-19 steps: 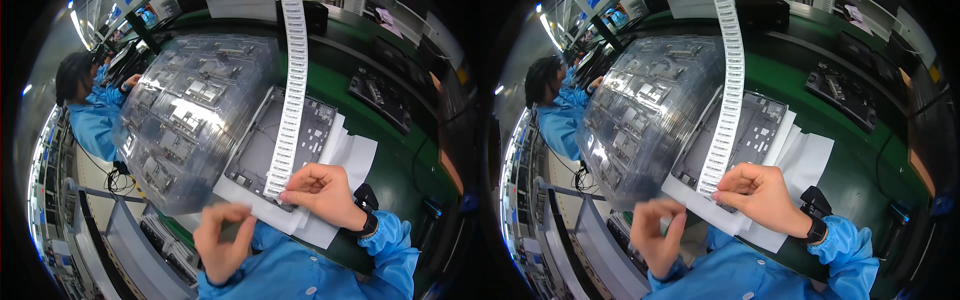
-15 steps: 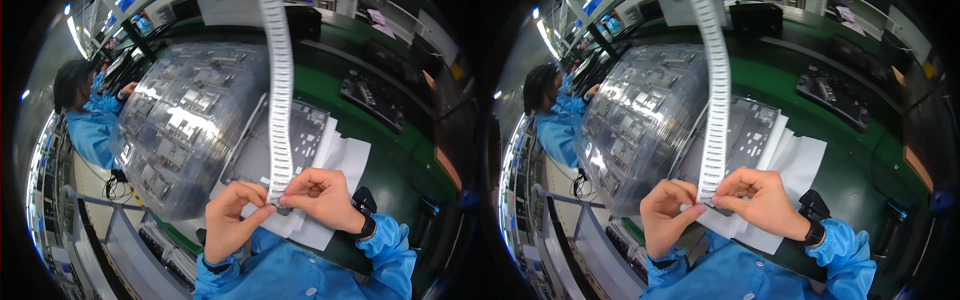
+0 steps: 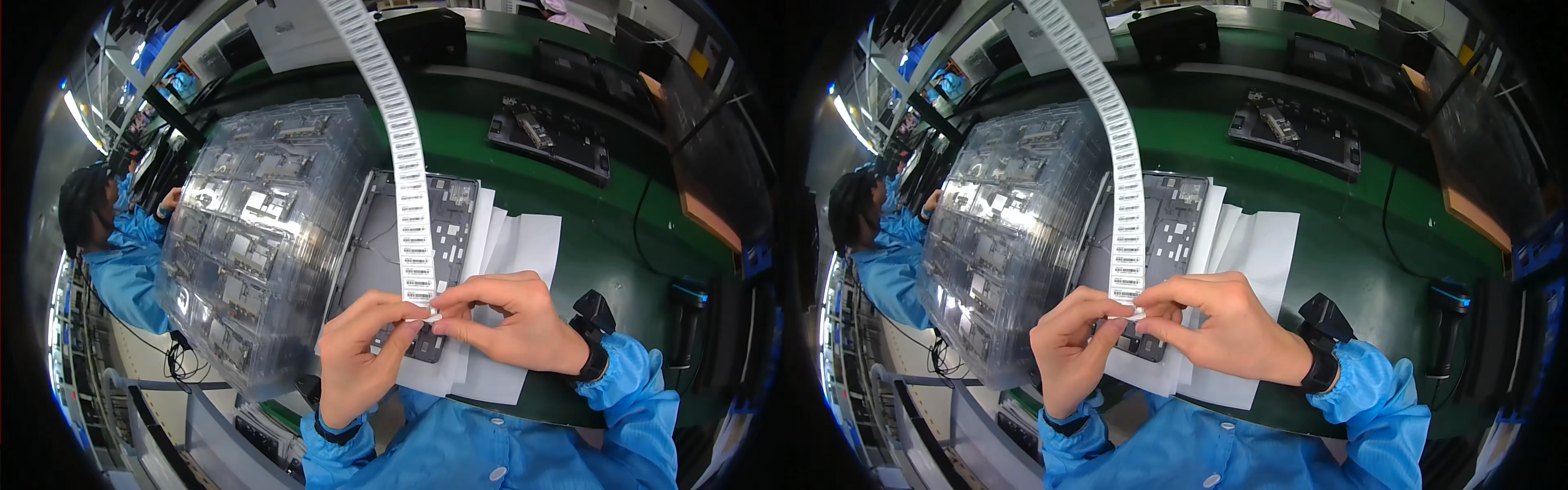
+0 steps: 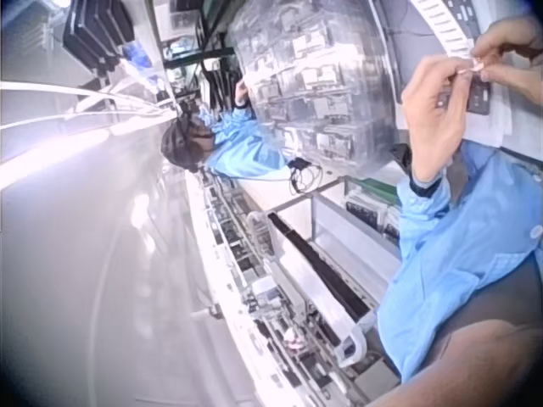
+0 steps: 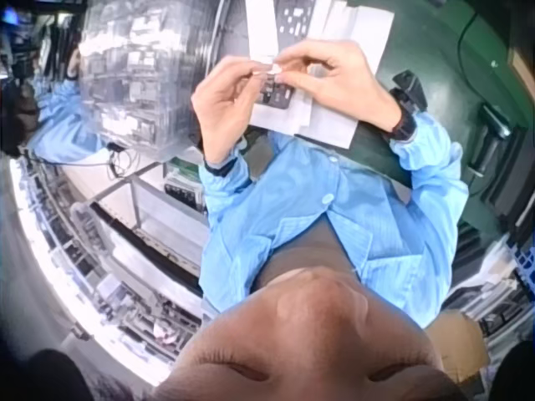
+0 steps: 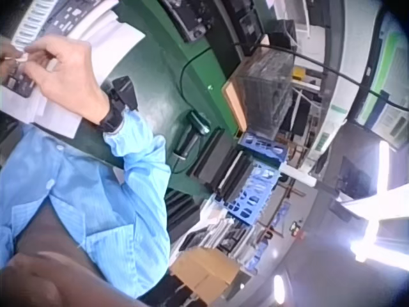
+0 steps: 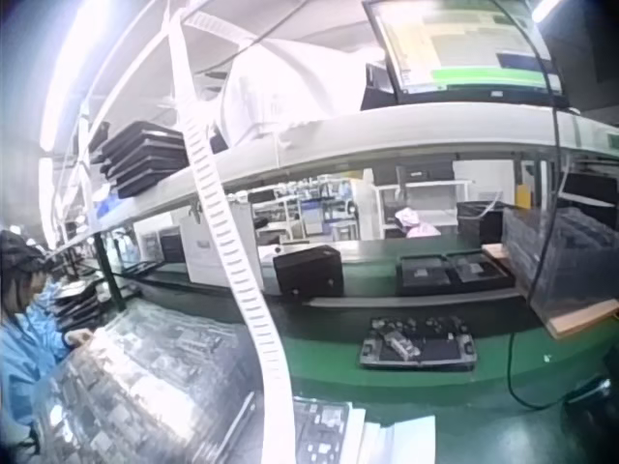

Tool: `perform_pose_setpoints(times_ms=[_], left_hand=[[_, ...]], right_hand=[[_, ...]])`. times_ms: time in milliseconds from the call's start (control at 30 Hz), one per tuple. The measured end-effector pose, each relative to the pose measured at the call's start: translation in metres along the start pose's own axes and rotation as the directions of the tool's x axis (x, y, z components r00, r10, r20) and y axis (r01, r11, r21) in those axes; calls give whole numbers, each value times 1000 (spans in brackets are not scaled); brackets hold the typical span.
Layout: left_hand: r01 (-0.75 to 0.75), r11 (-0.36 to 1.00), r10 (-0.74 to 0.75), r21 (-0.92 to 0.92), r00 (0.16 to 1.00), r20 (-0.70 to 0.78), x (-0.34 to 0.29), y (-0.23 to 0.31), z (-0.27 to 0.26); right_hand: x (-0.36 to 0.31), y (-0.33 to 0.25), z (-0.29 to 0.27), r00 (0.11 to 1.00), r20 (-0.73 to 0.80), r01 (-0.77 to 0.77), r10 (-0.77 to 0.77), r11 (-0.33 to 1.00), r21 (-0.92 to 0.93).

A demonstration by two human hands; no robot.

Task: Assembling internal circuit boards and batteries into electronic device housings on a production line.

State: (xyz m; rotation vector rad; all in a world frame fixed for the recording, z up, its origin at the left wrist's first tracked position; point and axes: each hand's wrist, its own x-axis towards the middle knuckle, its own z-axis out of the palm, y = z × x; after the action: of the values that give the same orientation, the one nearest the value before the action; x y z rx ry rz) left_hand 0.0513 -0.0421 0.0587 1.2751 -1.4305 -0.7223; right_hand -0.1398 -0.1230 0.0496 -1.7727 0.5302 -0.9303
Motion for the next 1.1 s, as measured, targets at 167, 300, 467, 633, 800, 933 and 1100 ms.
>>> perform_pose_setpoints(times_ms=[167, 300, 467, 633, 800, 933, 1100], left_hand=[[-44, 978, 61, 206, 995, -74, 7, -5, 14], [-18, 966, 48, 258, 993, -110, -14, -14, 1], [-128, 860, 151, 493, 988, -7, -7, -2, 21], [-125, 655, 244, 745, 968, -52, -19, 1, 12], [-487, 657, 263, 575, 863, 431, -41, -5, 2], [-624, 596, 312, 505, 759, 571, -34, -11, 16], [-726, 499, 464, 474, 685, 561, -44, -37, 17]], right_hand=[[-4, 12, -9, 992, 16, 125, -124, 989, -81], [2, 28, 21, 933, -35, 356, -358, 933, -43], [-25, 6, -6, 971, -62, 209, -230, 947, -244], [-119, -48, -89, 803, -382, 87, -458, 724, -685], [-291, -79, -229, 529, -821, -834, -216, 49, -550], [-382, -72, -255, 319, -947, -928, 32, -190, -319], [-369, -75, -257, 417, -908, -890, -21, -212, -404]])
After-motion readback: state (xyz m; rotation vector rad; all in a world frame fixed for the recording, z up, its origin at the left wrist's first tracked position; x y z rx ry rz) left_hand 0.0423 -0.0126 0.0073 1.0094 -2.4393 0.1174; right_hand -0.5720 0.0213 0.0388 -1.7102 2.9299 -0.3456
